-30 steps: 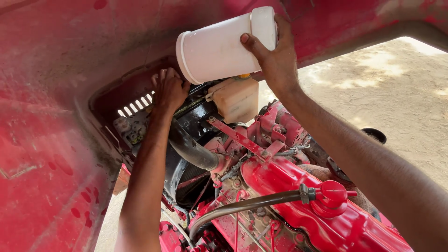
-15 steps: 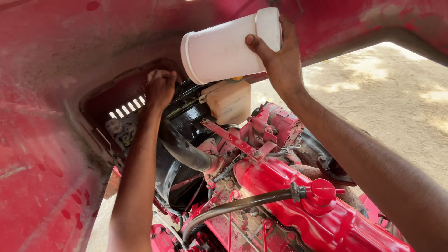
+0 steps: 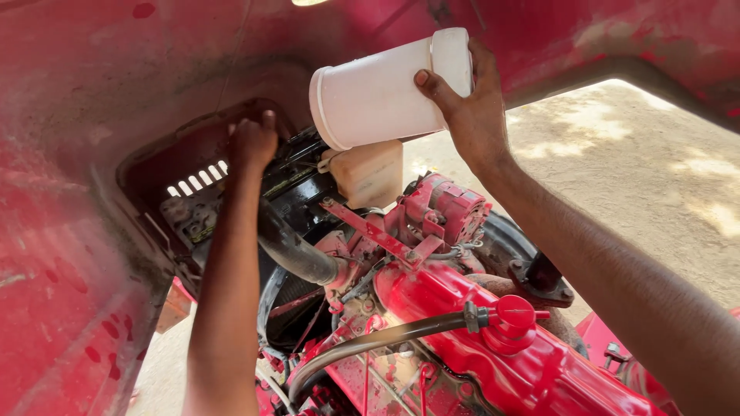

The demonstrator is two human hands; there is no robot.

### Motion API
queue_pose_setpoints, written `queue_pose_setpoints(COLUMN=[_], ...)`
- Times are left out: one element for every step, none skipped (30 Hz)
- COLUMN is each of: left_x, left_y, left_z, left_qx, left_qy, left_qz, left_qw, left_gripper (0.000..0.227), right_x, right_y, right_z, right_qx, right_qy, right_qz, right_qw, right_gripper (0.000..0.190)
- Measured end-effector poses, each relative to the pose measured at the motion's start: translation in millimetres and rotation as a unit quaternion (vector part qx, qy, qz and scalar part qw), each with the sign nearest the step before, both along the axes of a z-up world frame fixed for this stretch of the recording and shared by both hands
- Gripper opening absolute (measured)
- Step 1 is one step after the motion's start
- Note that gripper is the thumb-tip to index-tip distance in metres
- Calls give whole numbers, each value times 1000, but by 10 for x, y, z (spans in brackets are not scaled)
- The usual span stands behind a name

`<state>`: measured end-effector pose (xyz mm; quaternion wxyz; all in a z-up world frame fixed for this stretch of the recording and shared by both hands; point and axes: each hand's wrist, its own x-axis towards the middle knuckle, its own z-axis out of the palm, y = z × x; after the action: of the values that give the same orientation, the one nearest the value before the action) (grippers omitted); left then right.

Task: Cleaning tractor parts and adding coolant/fluid to the engine during maintenance.

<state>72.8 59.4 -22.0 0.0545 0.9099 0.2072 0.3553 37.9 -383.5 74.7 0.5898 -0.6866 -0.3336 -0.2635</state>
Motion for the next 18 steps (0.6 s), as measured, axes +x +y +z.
queue_pose_setpoints(left_x=[-144, -328, -517, -627, -743, -856, -893, -935, -983, -1048, -1122, -1209, -1321, -1447, -1584, -1687, -1800, -1950], left_y=[-120, -210, -301, -414, -531, -652, -747, -854, -965, -1122, -1282, -1454, -1616, -1785, -1955, -2030, -2100, -2191], left_z=[124, 254, 383, 431, 480, 544, 555, 551, 546, 534, 523, 499, 449, 395, 345, 222, 101, -73], left_qx=[-1, -168, -329, -328, -388, -439, -438, -473, -503, -502, -532, -561, -562, -558, -555, -559, -549, -543], left_qy=[-2, 5, 13, 13, -78, -168, -168, -212, -252, -250, -251, -248, -245, -254, -263, -260, -259, -258], left_qz=[-4, -41, -79, -80, -154, -227, -229, -300, -368, -370, -414, -456, -457, -469, -481, -479, -467, -451], left_qw=[1000, 985, 941, 941, 905, 853, 853, 801, 740, 740, 695, 645, 645, 635, 625, 625, 644, 660], left_gripper=[78, 82, 87, 87, 84, 81, 81, 77, 74, 74, 73, 73, 73, 67, 65, 65, 56, 56], right_x=[18, 23, 22, 34, 39, 44, 15, -24, -70, -130, -198, -280, -323, -378, -442, -570, -704, -860], right_y=[-51, -78, -107, -147, -191, -241, -264, -301, -342, -363, -387, -424, -445, -475, -507, -536, -559, -587], right_z=[15, 20, 24, 27, 30, 42, 81, 103, 125, 163, 201, 229, 239, 245, 255, 261, 270, 252], right_qx=[-1, 29, 60, 61, 76, 93, 95, 106, 118, 120, 125, 130, 131, 98, 65, 64, 13, -43], right_qy=[-2, 17, 36, 36, 46, 55, 53, 67, 81, 81, 100, 121, 123, 135, 147, 152, 173, 197], right_qz=[-4, 14, 33, 32, 43, 54, 53, 60, 67, 65, 77, 88, 86, 81, 76, 74, 73, 72], right_qw=[1000, 999, 997, 997, 995, 993, 993, 990, 987, 987, 984, 980, 980, 983, 984, 984, 982, 977], right_gripper=[89, 90, 90, 90, 90, 90, 90, 89, 89, 89, 89, 89, 89, 90, 92, 92, 92, 91])
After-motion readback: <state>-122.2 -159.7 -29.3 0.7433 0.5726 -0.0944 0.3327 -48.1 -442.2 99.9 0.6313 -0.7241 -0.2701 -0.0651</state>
